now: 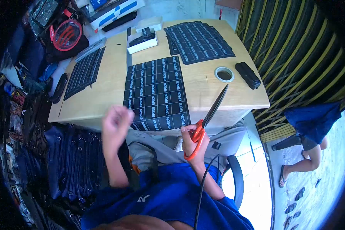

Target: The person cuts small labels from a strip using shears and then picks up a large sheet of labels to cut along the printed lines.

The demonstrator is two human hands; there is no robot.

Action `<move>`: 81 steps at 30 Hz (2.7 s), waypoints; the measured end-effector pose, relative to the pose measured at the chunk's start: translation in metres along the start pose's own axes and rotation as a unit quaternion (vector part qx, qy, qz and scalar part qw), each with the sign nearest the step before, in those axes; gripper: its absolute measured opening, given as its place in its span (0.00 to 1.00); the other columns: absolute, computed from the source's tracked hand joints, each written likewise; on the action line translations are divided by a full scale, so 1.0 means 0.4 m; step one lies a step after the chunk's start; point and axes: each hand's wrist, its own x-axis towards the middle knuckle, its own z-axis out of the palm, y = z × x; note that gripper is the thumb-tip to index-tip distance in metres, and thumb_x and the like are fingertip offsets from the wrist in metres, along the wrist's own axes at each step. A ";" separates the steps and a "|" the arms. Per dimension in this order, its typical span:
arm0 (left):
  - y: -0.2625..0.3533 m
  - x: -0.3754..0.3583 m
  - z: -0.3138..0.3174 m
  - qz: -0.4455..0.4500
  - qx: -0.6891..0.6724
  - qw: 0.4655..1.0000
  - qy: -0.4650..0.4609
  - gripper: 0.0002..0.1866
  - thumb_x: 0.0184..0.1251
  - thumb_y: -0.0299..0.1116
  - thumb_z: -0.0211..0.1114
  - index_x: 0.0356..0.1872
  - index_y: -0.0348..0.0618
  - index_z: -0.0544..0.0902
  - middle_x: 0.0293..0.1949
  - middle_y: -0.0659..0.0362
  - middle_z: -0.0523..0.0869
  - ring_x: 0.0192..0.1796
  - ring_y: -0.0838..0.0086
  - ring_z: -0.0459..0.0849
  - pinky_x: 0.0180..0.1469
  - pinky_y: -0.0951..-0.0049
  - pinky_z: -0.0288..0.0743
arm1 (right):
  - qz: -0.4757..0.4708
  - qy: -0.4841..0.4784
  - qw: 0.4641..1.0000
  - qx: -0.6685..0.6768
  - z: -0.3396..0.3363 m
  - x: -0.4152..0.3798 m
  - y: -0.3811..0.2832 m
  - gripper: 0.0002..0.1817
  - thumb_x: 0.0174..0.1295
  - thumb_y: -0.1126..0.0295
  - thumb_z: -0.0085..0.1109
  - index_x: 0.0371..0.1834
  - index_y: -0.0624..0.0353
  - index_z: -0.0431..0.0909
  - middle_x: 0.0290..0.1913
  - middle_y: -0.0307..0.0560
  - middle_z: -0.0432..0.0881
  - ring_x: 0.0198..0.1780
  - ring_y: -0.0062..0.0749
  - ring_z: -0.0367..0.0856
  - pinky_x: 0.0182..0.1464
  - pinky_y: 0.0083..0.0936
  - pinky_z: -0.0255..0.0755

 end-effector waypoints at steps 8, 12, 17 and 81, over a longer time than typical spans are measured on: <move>-0.105 -0.239 0.224 -0.282 -0.492 0.797 -0.208 0.20 0.68 0.42 0.55 0.53 0.37 0.70 0.40 0.58 0.79 0.42 0.74 0.78 0.46 0.75 0.71 | 0.004 -0.040 0.998 -0.052 -0.014 -0.004 0.025 0.04 0.61 0.75 0.55 0.33 0.64 0.74 0.26 0.37 0.76 0.29 0.15 0.72 0.32 0.14 0.66; -0.106 -0.191 0.285 -0.295 -0.576 0.739 -0.185 0.22 0.67 0.40 0.58 0.58 0.43 0.67 0.46 0.58 0.76 0.45 0.76 0.76 0.46 0.74 0.70 | 0.011 -0.069 0.997 -0.037 -0.071 -0.042 0.027 0.06 0.65 0.71 0.50 0.37 0.64 0.70 0.31 0.40 0.76 0.33 0.17 0.72 0.36 0.15 0.67; -0.083 -0.149 0.332 -0.297 -0.548 0.771 -0.130 0.19 0.65 0.38 0.61 0.54 0.43 0.70 0.45 0.59 0.77 0.44 0.78 0.76 0.45 0.75 0.70 | -0.009 -0.109 0.978 -0.180 -0.147 -0.102 0.022 0.11 0.61 0.66 0.55 0.35 0.62 0.67 0.28 0.37 0.70 0.30 0.17 0.68 0.34 0.17 0.65; -0.025 -0.171 0.331 -0.265 -0.488 0.829 -0.072 0.06 0.62 0.29 0.62 0.34 0.35 0.81 0.30 0.58 0.82 0.30 0.80 0.79 0.36 0.80 0.72 | 0.144 -0.315 0.920 -0.180 -0.189 -0.131 0.025 0.36 0.62 0.36 0.37 0.37 0.66 0.70 0.23 0.43 0.69 0.26 0.26 0.69 0.30 0.24 0.63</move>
